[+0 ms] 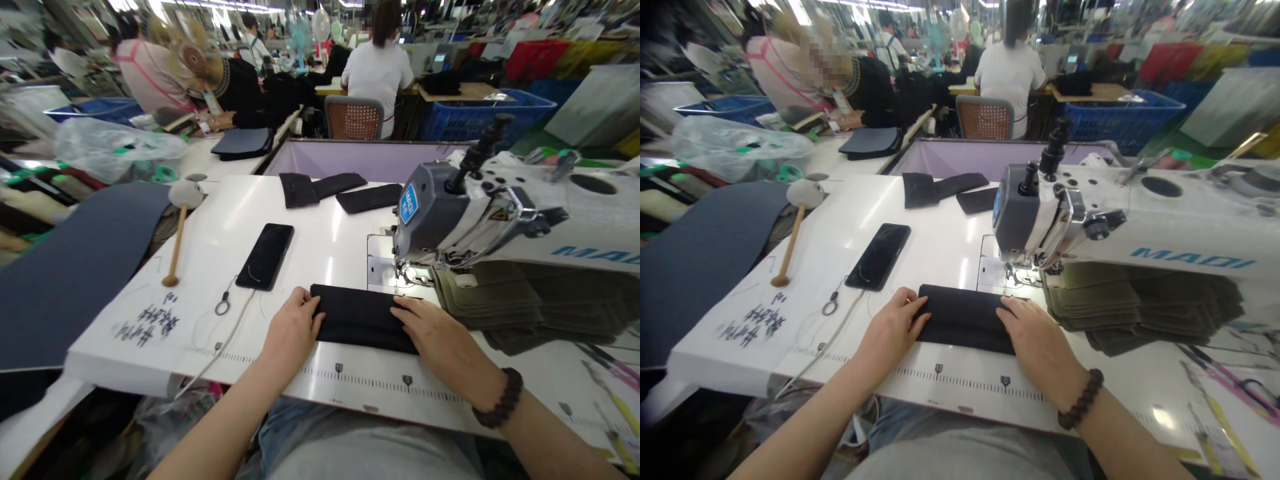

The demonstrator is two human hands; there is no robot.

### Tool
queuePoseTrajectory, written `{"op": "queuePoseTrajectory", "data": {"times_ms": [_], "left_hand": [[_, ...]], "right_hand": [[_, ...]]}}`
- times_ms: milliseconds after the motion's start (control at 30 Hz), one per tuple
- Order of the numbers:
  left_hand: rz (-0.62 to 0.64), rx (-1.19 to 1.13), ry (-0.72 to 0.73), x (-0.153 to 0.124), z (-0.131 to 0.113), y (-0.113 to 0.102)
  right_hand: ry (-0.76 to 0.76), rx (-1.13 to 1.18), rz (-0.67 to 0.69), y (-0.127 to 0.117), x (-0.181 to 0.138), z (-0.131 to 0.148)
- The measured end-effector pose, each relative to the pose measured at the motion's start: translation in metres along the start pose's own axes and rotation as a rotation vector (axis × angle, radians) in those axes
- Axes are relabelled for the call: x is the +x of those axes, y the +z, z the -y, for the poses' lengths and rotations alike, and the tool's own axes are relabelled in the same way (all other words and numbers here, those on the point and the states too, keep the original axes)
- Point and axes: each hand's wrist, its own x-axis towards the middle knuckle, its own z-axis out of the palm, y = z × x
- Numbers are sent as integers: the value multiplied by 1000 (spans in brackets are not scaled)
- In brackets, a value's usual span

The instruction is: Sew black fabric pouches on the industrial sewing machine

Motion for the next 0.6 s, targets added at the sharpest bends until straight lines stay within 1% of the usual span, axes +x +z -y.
{"op": "queuePoseTrajectory", "data": {"times_ms": [33, 100, 167, 233, 300, 333, 433, 500, 600], "left_hand": [[-33, 30, 40, 0, -1, 0], [-77, 71, 172, 0, -6, 1], [-32, 76, 322, 1, -14, 3], [70, 66, 421, 4, -25, 6], [142, 64, 458, 6, -38, 11], [155, 63, 470, 7, -44, 13], [142, 64, 484, 9, -56, 21], [132, 69, 478, 9, -58, 24], [130, 71, 456, 9, -55, 27]], "right_hand": [[-3, -5, -6, 0, 1, 1], [-4, -13, -24, 0, 3, 3], [-3, -21, -44, 1, 4, 6], [-4, -26, -65, 3, 5, 7], [-9, -28, -78, 5, 4, 8], [-12, -30, -81, 6, 3, 8], [-23, -39, -89, 10, 1, 8], [-23, -57, -109, 13, 0, 9], [-4, -96, -134, 18, -1, 14]]}}
